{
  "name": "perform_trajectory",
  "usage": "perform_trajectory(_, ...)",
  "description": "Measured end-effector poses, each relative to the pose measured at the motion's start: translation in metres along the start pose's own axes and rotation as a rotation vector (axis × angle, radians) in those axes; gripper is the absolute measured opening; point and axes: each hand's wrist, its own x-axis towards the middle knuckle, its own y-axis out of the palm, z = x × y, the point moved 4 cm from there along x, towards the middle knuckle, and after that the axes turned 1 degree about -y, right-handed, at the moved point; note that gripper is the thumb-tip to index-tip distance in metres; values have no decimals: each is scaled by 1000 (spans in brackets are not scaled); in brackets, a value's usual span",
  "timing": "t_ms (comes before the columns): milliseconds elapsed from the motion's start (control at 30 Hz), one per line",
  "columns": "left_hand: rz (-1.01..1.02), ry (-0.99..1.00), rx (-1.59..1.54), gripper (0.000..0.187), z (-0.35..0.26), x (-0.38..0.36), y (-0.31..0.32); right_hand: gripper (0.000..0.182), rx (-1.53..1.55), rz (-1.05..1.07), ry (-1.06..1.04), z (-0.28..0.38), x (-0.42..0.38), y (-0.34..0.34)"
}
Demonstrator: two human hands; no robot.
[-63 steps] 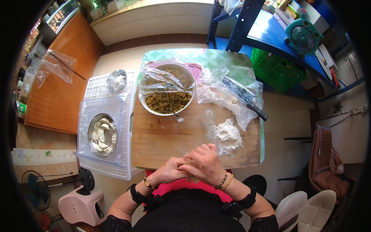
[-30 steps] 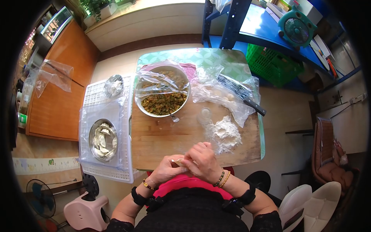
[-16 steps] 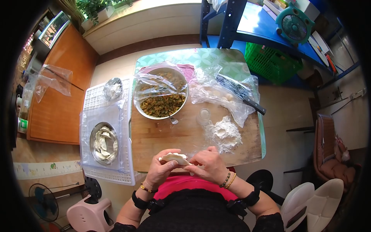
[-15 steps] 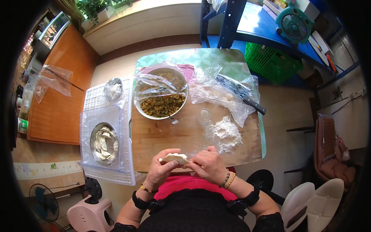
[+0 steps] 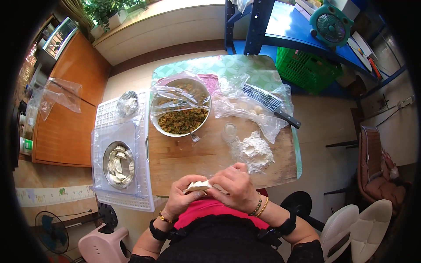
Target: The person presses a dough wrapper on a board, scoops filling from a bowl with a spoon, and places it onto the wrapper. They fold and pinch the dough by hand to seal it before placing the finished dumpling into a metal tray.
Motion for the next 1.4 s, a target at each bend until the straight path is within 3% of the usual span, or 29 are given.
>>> perform_trajectory(67,29,77,6,35,-2,0,3,17,3,37,-42,1,0,1)
perform_trajectory(600,88,136,135,34,-9,0,10,20,75,38,-13,0,-3,3)
perform_trajectory(867,155,27,133,36,-7,0,12,19,39,35,-122,0,-6,6)
perform_trajectory(1200,215,-134,62,44,-9,0,6,17,-17,-11,-67,1,-4,0)
perform_trajectory(1267,320,-220,-78,48,-8,-1,7,17,4,18,-102,2,-3,0)
perform_trajectory(1400,364,-192,-186,56,1,0,5,18,-2,64,-150,-4,-9,7)
